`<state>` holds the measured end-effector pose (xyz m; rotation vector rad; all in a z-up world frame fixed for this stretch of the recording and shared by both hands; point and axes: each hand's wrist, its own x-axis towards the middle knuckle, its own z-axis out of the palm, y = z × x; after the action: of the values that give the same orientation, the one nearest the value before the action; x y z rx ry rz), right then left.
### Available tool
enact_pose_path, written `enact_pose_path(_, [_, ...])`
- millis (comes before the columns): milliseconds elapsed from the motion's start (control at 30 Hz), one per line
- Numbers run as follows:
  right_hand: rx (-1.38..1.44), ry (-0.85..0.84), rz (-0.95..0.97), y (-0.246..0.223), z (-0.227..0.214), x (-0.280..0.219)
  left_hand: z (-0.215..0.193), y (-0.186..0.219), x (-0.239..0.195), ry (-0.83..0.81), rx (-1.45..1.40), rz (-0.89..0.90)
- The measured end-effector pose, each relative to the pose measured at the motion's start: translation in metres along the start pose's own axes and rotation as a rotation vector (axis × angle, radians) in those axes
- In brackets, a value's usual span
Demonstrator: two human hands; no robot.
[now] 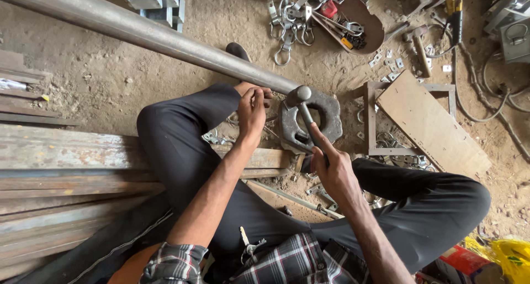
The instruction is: The person assembles a metal piece by placing a small metal plate onto a larger hexagonal metal component attached to a long metal rod, securing it using a hammer and a metal pin.
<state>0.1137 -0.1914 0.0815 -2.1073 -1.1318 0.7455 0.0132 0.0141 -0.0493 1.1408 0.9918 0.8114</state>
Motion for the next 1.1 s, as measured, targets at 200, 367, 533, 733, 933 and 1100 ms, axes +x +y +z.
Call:
enact_pose_path(200, [0.205,0.008,0.002,0.027,0.007,-0.005,0.016,0.002,-0.007,-0.187,0.275,0.184])
enact_pose_path(367, [0.314,0.067,0.008,0.027,-0.005,-0.035,0.014,0.006,-0.005,-0.195,0.259,0.292])
enact_pose_path(533, [0.266,0.042,0.099,0.031,-0.019,-0.041,0.012,0.012,0.014,-0.107,0.246,0.346])
enact_pose_path(733, [0.246,-0.005,0.152,0.036,-0.024,-0.032,0.077,0.058,0.058,-0.204,0.154,0.283])
enact_pose_path(933, [0.245,0.001,0.101,0.035,-0.026,-0.032,0.174,0.124,0.075,-0.467,0.22,0.393])
enact_pose_path(1100, [0.273,0.083,-0.139,0.044,-0.025,-0.033,0.143,0.114,0.054,-0.429,0.428,0.436])
